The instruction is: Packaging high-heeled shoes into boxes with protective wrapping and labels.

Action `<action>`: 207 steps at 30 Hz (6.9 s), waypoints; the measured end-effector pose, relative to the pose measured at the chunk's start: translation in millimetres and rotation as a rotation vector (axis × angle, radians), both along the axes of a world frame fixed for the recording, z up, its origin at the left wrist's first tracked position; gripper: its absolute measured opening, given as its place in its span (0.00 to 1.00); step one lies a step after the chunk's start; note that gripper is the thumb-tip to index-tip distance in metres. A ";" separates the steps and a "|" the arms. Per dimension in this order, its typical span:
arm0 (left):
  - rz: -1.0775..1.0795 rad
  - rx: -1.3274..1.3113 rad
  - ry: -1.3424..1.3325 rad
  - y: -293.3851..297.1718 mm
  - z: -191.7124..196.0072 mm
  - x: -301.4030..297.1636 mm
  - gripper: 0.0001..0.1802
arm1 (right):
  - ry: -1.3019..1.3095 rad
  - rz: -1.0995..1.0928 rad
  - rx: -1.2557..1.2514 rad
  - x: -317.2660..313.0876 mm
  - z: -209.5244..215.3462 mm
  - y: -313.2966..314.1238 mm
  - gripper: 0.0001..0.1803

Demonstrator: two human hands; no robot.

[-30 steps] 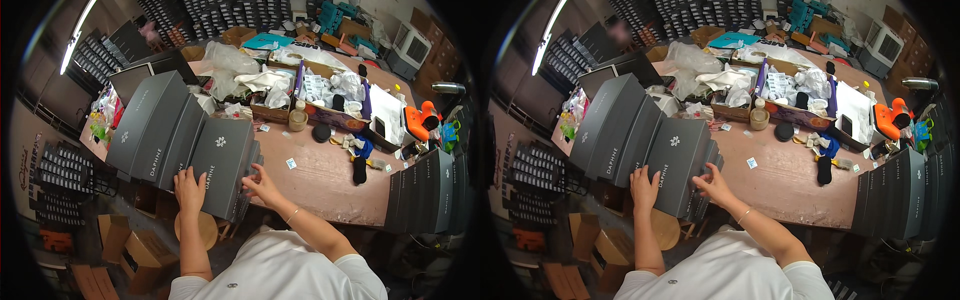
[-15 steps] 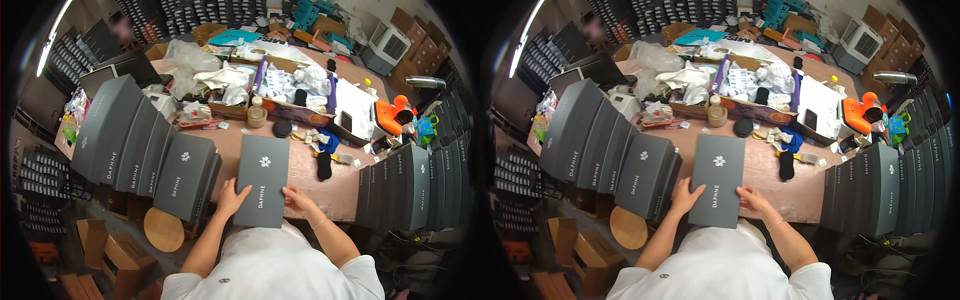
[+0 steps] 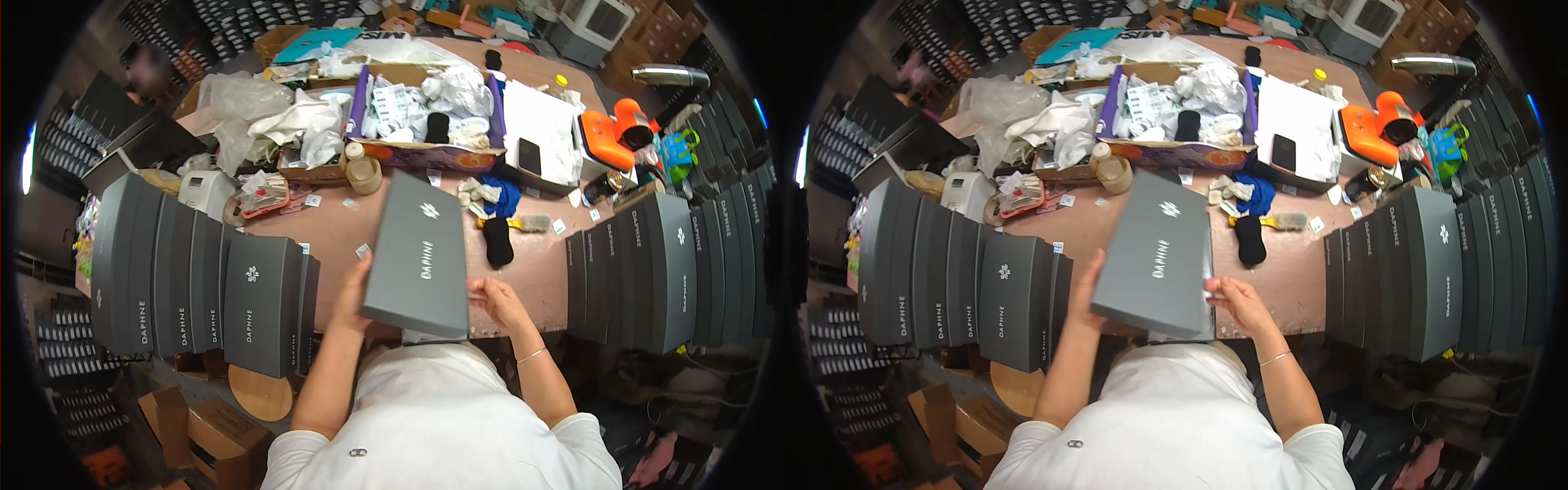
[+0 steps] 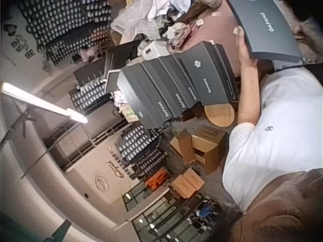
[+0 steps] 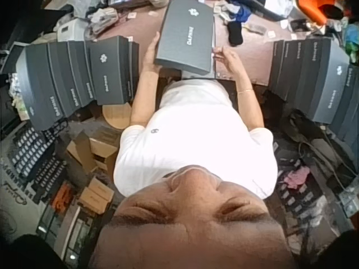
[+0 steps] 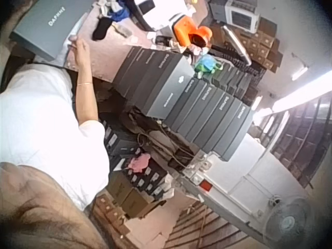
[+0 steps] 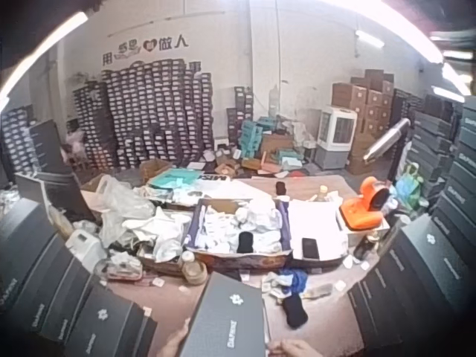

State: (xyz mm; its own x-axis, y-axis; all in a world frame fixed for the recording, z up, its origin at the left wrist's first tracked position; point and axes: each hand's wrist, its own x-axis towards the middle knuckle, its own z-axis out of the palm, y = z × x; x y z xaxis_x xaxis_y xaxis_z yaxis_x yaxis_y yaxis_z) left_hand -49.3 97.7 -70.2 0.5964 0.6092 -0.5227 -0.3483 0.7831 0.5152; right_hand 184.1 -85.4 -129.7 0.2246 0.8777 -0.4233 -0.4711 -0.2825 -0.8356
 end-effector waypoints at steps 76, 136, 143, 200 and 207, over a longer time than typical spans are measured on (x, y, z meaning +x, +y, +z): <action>-0.149 -0.311 -0.381 -11.1 -82.6 6.2 0.32 | -0.733 0.254 0.245 -71.5 57.8 90.5 0.30; -0.334 1.261 0.817 1.8 -70.3 22.1 0.19 | -1.234 -0.032 -0.108 -5.7 3.7 27.2 0.39; -0.422 0.509 0.117 -38.9 -57.7 38.0 0.35 | -0.216 -0.273 0.030 -12.2 73.6 -12.6 0.53; 0.198 -0.048 -0.223 25.3 -0.8 -10.0 0.36 | -0.534 0.148 0.291 -95.6 79.8 45.9 0.35; 0.355 0.473 0.140 121.8 -28.5 -10.4 0.18 | -1.022 0.207 0.443 -85.8 112.1 33.8 0.37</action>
State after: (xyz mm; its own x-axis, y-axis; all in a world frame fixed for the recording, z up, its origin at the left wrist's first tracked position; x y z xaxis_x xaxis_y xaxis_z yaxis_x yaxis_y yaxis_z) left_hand -59.7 219.4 -98.7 0.2594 0.9437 -0.2054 -0.4495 0.3062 0.8392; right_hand 98.4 -51.6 -17.6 0.1196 0.9653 0.2323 0.5113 0.1407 -0.8478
